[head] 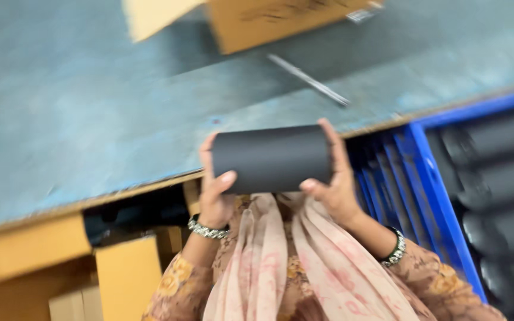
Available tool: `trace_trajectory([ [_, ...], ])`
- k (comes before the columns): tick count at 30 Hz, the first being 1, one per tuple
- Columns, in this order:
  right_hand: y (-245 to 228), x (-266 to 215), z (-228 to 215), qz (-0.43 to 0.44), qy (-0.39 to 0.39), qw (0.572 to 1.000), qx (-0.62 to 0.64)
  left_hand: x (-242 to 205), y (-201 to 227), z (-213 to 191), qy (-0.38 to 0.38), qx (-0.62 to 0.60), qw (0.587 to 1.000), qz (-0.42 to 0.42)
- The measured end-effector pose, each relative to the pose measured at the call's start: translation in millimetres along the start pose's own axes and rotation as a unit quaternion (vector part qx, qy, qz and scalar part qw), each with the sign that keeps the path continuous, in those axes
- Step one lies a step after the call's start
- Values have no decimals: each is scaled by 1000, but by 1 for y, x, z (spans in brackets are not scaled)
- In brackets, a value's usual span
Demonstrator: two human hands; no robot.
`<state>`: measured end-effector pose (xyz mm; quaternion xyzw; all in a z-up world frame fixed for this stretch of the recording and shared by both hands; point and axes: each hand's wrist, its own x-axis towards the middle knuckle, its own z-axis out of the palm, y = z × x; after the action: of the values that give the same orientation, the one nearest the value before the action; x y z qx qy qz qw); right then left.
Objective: The person repeatedly picks up black cylindrical objects from a blue crate, places them on a table, and uses a clear plastic tool to press or adjust the top of each cylinder. After each adjustment, the person places the cylinder back into the crate and repeats the process with another cylinder.
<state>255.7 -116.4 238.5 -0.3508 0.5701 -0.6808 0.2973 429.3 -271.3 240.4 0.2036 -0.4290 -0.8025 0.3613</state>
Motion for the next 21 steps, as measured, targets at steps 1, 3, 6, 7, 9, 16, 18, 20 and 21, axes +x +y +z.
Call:
trace_trajectory([
  [1, -8, 11, 6, -26, -4, 1000, -12, 2, 3, -3, -4, 12, 1000, -12],
  [3, -25, 41, 15, -78, -5, 996, -34, 6, 7, -13, 21, 203, 973, 106],
  [6, -52, 82, 26, -224, -64, 928, -291, 12, 13, -32, 21, 375, 896, 238],
  [7, -58, 94, 35, -253, -91, 910, -316, 14, 14, -36, 5, 412, 870, 272],
  [9, -61, 116, 56, -307, -139, 867, -367, 24, 12, -39, -14, 463, 841, 279],
  [16, -36, 142, 62, -235, -204, 923, -227, 71, -7, -47, 11, 450, 881, 149],
  [18, -21, 146, 34, -121, -164, 975, -83, 77, -14, -55, 6, 445, 883, 149],
  [20, -6, 147, 2, -193, -64, 917, -343, 77, -18, -64, -4, 440, 886, 148],
  [21, 3, 148, -10, -221, -14, 858, -464, 76, -18, -68, -12, 438, 886, 150],
])
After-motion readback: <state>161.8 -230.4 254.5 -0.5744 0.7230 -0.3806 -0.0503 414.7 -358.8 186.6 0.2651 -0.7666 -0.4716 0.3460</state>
